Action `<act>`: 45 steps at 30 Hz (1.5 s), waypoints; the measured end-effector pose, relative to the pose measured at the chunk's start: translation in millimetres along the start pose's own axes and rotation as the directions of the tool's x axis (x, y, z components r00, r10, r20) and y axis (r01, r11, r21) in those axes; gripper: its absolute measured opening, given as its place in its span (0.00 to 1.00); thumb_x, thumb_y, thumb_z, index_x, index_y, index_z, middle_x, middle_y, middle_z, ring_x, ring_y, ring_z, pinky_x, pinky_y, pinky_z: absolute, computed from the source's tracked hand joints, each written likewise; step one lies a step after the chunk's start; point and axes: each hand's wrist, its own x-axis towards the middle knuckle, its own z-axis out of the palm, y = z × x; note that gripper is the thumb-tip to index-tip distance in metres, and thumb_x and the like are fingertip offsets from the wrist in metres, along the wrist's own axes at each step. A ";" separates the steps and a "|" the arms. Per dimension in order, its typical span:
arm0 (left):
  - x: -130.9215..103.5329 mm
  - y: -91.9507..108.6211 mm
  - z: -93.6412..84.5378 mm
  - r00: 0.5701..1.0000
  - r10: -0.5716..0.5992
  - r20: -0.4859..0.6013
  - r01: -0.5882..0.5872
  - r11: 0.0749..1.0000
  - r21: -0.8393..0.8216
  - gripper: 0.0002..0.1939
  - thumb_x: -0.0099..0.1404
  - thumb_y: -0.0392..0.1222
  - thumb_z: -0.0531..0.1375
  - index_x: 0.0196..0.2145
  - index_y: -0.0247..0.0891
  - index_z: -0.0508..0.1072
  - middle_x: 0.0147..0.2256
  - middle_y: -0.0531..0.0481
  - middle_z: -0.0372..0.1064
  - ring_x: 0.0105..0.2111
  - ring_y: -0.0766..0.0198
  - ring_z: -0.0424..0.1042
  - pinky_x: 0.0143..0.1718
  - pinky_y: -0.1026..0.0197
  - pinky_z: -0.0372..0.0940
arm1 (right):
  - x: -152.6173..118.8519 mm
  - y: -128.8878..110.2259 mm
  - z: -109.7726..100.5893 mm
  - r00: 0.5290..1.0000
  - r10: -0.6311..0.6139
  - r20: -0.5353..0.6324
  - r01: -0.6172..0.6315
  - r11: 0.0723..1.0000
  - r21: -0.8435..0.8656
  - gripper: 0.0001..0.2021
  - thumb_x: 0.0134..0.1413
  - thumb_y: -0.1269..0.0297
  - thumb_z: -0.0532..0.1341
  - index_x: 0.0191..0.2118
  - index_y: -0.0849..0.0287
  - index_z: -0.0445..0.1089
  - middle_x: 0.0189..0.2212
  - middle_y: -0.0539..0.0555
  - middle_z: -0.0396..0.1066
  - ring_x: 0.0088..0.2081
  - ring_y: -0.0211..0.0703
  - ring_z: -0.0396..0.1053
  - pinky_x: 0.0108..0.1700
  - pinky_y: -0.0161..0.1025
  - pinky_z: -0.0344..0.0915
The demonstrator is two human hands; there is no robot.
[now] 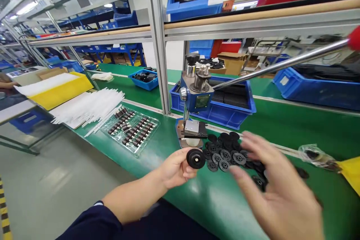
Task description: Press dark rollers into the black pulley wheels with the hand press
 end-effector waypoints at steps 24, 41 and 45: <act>6.2 -53.9 -10.7 0.952 -0.279 -0.125 0.284 0.958 0.029 0.11 0.60 0.43 0.65 0.33 0.34 0.70 0.24 0.54 0.61 0.16 0.76 0.56 0.17 0.71 0.44 | -100.7 27.0 48.8 0.960 0.186 0.208 -0.224 0.959 0.175 0.18 0.57 0.63 0.63 0.54 0.55 0.66 0.56 0.57 0.63 0.56 0.50 0.64 0.57 0.50 0.64; 13.1 -59.6 -15.3 0.936 -0.332 -0.118 0.337 0.941 0.031 0.18 0.61 0.54 0.63 0.32 0.34 0.69 0.24 0.55 0.63 0.15 0.75 0.57 0.16 0.70 0.46 | -105.5 30.5 48.8 0.950 0.220 0.223 -0.262 0.948 0.182 0.20 0.57 0.63 0.63 0.56 0.55 0.64 0.56 0.57 0.63 0.56 0.49 0.63 0.58 0.50 0.63; 8.5 -78.7 -19.6 0.921 -0.353 -0.166 0.361 0.932 0.018 0.19 0.59 0.55 0.64 0.33 0.34 0.69 0.22 0.56 0.62 0.15 0.75 0.57 0.16 0.70 0.45 | -112.2 24.4 50.9 0.944 0.230 0.237 -0.276 0.943 0.187 0.26 0.57 0.65 0.62 0.61 0.56 0.58 0.55 0.58 0.64 0.56 0.48 0.63 0.58 0.49 0.63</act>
